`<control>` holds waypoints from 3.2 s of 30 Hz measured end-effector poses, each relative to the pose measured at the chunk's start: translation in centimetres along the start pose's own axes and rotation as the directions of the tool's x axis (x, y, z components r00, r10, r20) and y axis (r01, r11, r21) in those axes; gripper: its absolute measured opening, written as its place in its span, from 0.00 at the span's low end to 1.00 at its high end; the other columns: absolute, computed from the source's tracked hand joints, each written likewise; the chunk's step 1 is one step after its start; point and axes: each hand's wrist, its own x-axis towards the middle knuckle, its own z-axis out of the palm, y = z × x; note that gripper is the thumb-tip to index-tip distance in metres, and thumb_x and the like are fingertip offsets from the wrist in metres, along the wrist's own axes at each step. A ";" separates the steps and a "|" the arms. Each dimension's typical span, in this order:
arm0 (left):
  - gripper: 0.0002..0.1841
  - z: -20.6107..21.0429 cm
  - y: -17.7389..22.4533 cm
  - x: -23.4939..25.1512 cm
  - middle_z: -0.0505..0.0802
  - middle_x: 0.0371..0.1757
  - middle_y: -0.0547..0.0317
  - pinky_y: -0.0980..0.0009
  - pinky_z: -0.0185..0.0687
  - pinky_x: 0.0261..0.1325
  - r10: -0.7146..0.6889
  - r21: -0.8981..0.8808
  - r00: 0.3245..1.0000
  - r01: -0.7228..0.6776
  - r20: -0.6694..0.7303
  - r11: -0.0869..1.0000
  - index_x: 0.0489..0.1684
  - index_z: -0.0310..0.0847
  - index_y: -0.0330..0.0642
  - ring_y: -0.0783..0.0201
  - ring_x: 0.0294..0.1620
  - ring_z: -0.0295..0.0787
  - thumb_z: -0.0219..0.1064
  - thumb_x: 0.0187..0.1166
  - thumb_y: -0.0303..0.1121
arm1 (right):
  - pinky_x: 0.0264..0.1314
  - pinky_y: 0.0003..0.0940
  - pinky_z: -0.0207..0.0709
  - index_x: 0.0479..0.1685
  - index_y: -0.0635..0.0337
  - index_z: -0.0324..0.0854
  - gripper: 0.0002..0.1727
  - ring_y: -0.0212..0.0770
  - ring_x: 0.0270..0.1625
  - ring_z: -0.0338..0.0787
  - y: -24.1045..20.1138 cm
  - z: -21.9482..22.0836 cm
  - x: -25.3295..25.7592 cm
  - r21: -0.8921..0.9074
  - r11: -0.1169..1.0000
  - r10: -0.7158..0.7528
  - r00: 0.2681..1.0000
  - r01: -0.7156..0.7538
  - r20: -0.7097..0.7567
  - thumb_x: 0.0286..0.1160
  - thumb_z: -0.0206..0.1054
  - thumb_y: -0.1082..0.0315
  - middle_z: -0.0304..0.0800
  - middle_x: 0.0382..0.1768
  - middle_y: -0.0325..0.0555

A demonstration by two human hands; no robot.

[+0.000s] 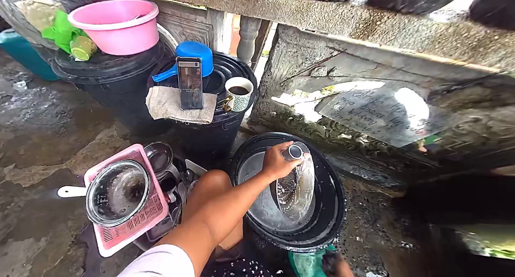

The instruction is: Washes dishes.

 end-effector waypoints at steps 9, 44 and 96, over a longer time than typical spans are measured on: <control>0.19 2.4 -0.7 -2.1 0.98 0.48 0.54 0.56 0.88 0.67 -0.223 -0.419 0.975 0.200 -0.005 0.886 0.48 0.93 0.40 0.65 0.54 0.94 0.79 0.73 0.48 | 0.13 0.22 0.71 0.35 0.48 0.79 0.23 0.27 0.13 0.76 -22.0 7.6 -13.7 0.246 0.784 -0.590 0.808 0.570 0.006 0.95 0.46 0.48 0.84 0.20 0.31; 0.17 0.4 1.0 -3.9 0.98 0.38 0.56 0.58 0.92 0.55 -0.124 -0.411 0.987 0.070 -0.107 0.909 0.38 0.94 0.40 0.66 0.44 0.96 0.79 0.72 0.47 | 0.72 0.69 0.76 0.67 0.71 0.79 0.21 0.70 0.67 0.85 -23.1 17.4 -9.2 -0.710 0.106 -0.809 0.476 0.696 0.346 0.76 0.67 0.71 0.84 0.62 0.74; 0.14 -1.7 0.6 -2.6 0.97 0.52 0.54 0.59 0.85 0.66 0.104 -0.489 0.987 -0.030 0.125 0.872 0.52 0.86 0.41 0.62 0.54 0.93 0.60 0.89 0.42 | 0.75 0.53 0.80 0.59 0.64 0.87 0.14 0.60 0.69 0.86 -21.8 21.6 -12.2 -0.483 -0.129 -0.964 0.005 0.866 0.267 0.81 0.61 0.72 0.88 0.62 0.62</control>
